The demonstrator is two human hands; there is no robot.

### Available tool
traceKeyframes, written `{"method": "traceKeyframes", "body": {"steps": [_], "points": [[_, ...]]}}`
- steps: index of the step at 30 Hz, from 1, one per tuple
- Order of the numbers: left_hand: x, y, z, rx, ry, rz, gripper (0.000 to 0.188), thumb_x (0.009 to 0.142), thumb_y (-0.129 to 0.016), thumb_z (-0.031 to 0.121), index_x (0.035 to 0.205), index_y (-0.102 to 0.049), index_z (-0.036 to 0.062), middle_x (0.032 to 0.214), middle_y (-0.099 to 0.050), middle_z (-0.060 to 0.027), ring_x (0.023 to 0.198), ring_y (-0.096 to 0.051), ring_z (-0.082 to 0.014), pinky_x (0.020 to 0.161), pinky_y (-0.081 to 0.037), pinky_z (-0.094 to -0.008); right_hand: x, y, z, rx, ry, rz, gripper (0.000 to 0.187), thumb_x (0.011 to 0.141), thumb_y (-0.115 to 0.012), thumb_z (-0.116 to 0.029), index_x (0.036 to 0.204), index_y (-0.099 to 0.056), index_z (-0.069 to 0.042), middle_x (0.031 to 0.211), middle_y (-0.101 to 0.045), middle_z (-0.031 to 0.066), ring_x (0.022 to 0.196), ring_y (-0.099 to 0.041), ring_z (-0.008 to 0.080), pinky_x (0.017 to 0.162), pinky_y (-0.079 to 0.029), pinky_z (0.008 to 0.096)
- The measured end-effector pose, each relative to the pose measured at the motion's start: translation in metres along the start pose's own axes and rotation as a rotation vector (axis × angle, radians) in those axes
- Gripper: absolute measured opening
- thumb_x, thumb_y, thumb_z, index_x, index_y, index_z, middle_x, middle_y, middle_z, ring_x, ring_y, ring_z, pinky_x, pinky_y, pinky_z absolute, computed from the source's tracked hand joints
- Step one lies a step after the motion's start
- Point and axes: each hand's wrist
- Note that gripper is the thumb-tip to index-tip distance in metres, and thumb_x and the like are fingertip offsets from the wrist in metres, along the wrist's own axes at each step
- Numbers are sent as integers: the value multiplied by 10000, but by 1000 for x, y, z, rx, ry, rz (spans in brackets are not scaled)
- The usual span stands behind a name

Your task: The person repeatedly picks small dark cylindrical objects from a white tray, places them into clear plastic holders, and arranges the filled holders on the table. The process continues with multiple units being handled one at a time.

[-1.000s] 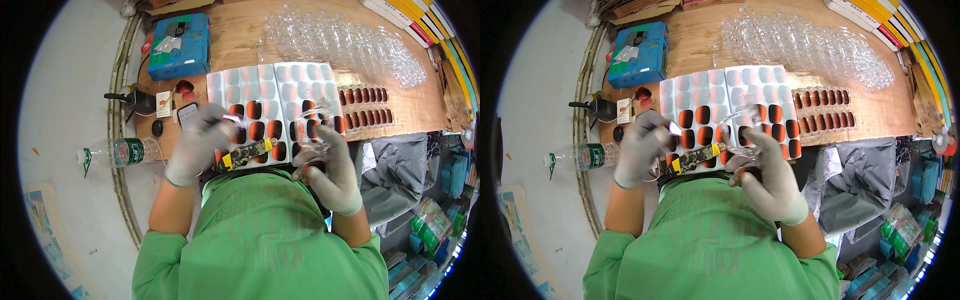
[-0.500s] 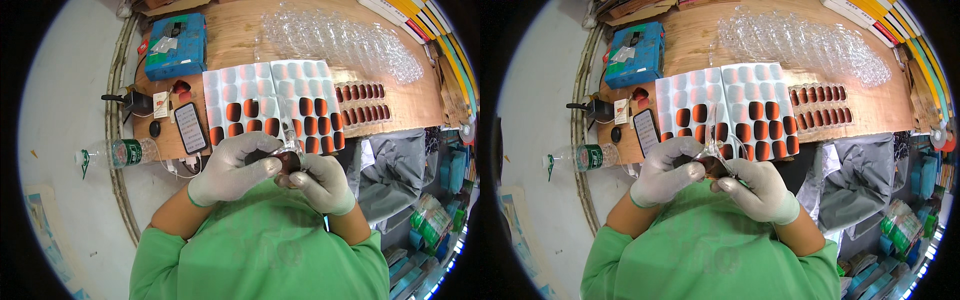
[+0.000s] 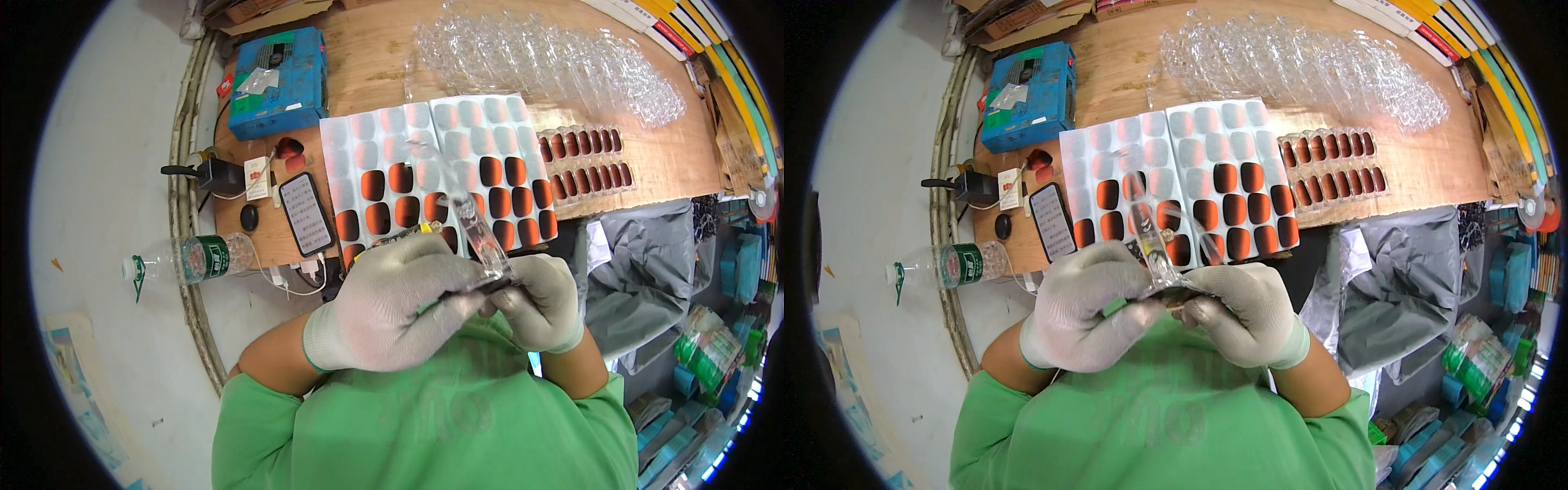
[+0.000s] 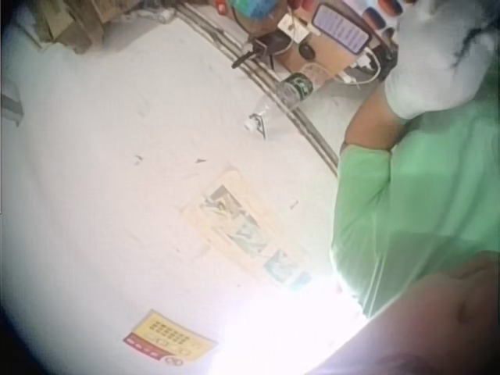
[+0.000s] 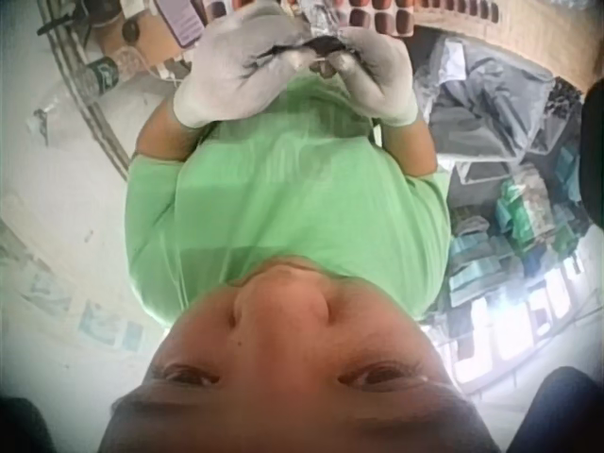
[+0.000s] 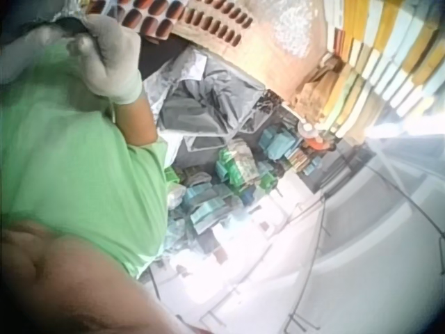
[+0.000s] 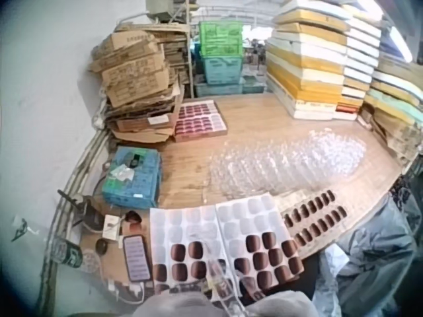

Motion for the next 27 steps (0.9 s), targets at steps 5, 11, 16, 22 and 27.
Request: {"method": "traceKeyframes", "body": {"steps": [5, 11, 16, 22, 27], "points": [[7, -3, -13, 53, 0, -29, 136, 864, -689, 85, 971, -675, 2, 806, -618, -158, 705, -612, -310, 623, -488, -390, 1, 8, 5, 14, -118, -11, 170, 918, -575, -9, 1049, -662, 56, 741, -704, 80, 649, -696, 162, 625, -549, 287], [23, -16, -18, 328, 102, -14, 199, 914, -681, 172, 1013, -686, -1, 813, -601, -165, 706, -613, -332, 636, -480, -400, 10, 3, -1, -224, -145, 193, 129, 893, -676, -93, 993, -675, -12, 723, -654, 168, 620, -656, 353, 573, -516, 394], [45, -37, -22, 305, 67, 49, 136, 839, -732, 90, 954, -713, 21, 838, -646, -160, 712, -646, -310, 619, -528, -362, 10, 28, 8, -257, -20, 221, 157, 871, -695, -92, 1007, -659, -22, 720, -642, 158, 640, -656, 363, 574, -515, 423], [121, -13, -131, 599, 339, 158, 285, 860, -674, 129, 1112, -692, -4, 1008, -703, -198, 953, -705, -375, 858, -555, -403, 6, 133, 65, -761, -182, 465, 127, 893, -667, -93, 1004, -700, -41, 731, -669, 175, 636, -679, 344, 578, -533, 396], [211, 74, -288, 275, 931, 111, 750, 746, -744, 82, 1430, -455, -20, 1232, -620, -181, 1001, -650, -276, 840, -522, -343, 16, 305, 145, -1125, -682, 720, 280, 964, -536, -260, 1019, -657, -13, 894, -687, 260, 900, -659, 461, 798, -520, 514]]}}
Point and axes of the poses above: each hand's wrist, its own x-axis towards the middle knuckle, its own y-axis out of the back of the hand, z = x × y
